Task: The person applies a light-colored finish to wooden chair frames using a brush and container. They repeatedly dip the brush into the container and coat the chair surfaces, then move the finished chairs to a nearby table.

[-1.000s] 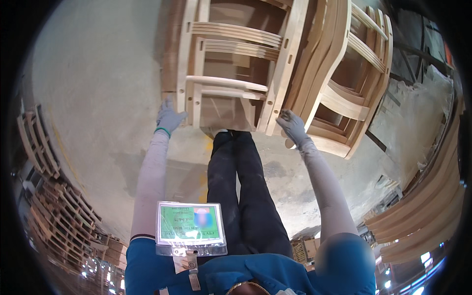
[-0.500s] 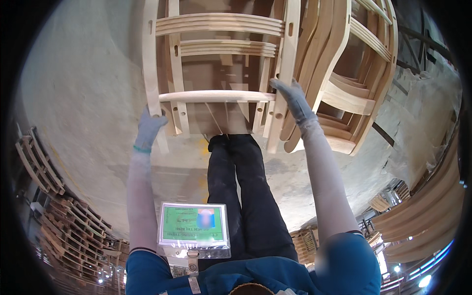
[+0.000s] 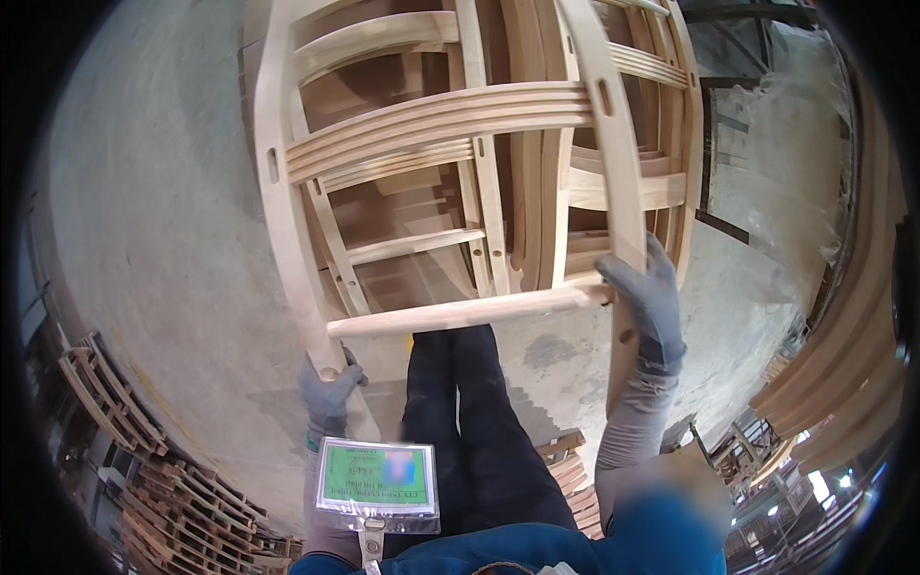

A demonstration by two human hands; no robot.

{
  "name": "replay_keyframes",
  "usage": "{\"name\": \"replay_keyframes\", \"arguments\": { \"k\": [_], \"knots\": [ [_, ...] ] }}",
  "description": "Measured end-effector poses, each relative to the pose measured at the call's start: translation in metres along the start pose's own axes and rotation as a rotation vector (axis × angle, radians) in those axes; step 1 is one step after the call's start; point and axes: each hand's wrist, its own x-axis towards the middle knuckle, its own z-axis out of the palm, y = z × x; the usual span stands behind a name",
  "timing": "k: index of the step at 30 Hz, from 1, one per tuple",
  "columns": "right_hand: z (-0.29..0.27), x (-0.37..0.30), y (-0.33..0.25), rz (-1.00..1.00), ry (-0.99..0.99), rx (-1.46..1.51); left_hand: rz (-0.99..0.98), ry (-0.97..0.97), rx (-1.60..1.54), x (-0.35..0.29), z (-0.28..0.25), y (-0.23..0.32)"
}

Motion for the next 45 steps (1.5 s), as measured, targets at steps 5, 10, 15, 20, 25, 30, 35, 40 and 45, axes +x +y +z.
{"name": "replay_keyframes", "arguments": {
  "k": [5,10,15,20,25,30,35,40,45],
  "knots": [
    [-0.062,-0.012,0.011,0.008,0.124,0.061,0.023,-0.149,0.083,0.007,0.047,0.015],
    [-0.133,0.006,0.045,0.017,0.268,-0.248,0.090,-0.177,0.216,0.001,0.117,0.003],
    [-0.175,0.022,0.135,-0.302,0.578,-0.307,0.090,-0.245,0.409,-0.025,0.201,-0.047],
    [-0.116,0.000,0.141,-0.050,0.375,-0.221,-0.055,-0.694,0.618,0.020,0.207,-0.116],
    [-0.072,-0.015,0.184,-0.003,0.288,-0.039,-0.097,-0.571,0.987,0.079,0.171,-0.122],
    [-0.051,-0.029,0.201,0.034,0.125,-0.219,0.390,-0.096,1.541,0.153,0.120,-0.129],
    [-0.032,-0.030,0.186,0.011,0.030,-0.294,0.048,-0.406,1.664,0.208,0.107,-0.120],
    [-0.022,-0.024,0.156,-0.076,-0.048,-0.325,0.176,-0.399,1.646,0.206,0.094,-0.110],
    [-0.013,-0.029,0.109,-0.143,-0.052,-0.168,0.307,-0.433,1.618,0.167,0.084,-0.074]
  ]
}}
